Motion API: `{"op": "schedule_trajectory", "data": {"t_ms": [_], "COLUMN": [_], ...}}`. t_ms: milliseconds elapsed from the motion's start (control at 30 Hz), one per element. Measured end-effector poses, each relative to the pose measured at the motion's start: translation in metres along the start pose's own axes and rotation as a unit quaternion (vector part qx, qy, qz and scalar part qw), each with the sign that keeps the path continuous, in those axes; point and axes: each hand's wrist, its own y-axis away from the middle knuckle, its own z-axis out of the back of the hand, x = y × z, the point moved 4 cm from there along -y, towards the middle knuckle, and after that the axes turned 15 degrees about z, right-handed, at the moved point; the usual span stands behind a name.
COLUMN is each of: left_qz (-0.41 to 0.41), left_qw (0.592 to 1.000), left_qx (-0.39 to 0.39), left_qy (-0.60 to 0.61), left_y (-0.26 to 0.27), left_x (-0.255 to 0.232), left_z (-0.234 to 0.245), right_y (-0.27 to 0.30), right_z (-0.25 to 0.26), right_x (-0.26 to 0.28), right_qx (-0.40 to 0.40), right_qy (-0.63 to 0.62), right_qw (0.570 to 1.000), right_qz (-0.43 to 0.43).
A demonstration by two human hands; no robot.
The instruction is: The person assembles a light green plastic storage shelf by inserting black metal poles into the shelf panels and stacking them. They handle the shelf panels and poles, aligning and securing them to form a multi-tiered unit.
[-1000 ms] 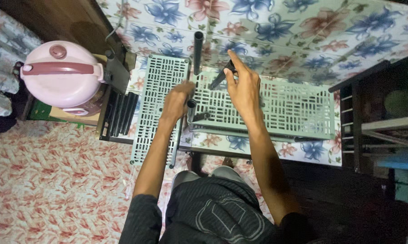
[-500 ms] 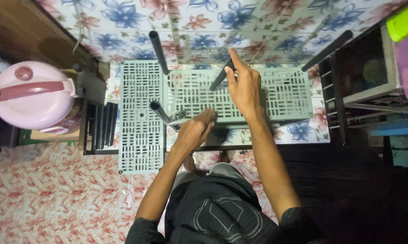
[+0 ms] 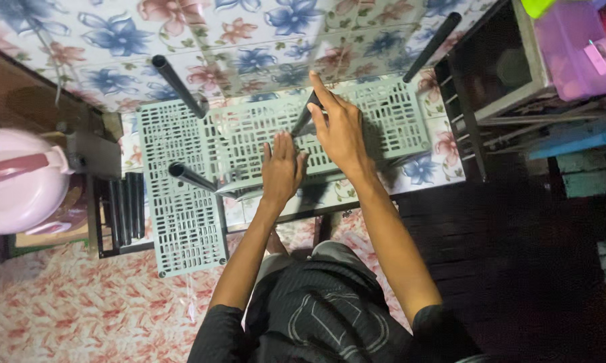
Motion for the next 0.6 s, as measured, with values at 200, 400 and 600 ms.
{"op": "schedule_trajectory", "data": {"t_ms": [200,400,600], "left_qz": [-0.005,0.0,0.008], "left_qw": [0.975,0.968,0.982], "left_qx": [0.088,0.069,0.08], "left_qy": [0.203,0.24,0.174], "left_y": [-0.026,-0.03,-0.034], "left_x": [-0.044,-0.083,-0.088], "left_z": [-0.018,-0.036,-0.048], "right_y": [0.021,0.037,0.044], "right_z": [0.043,0.067,0.079], "right_x": [-0.02,-0.03,-0.036], "right_qx": [-0.028,-0.056,-0.046], "right_qy": [0.019,0.039,0.016], "right_qw": [0.999,0.996,0.99], "right_qz": [-0.018,-0.058,-0.135]}}
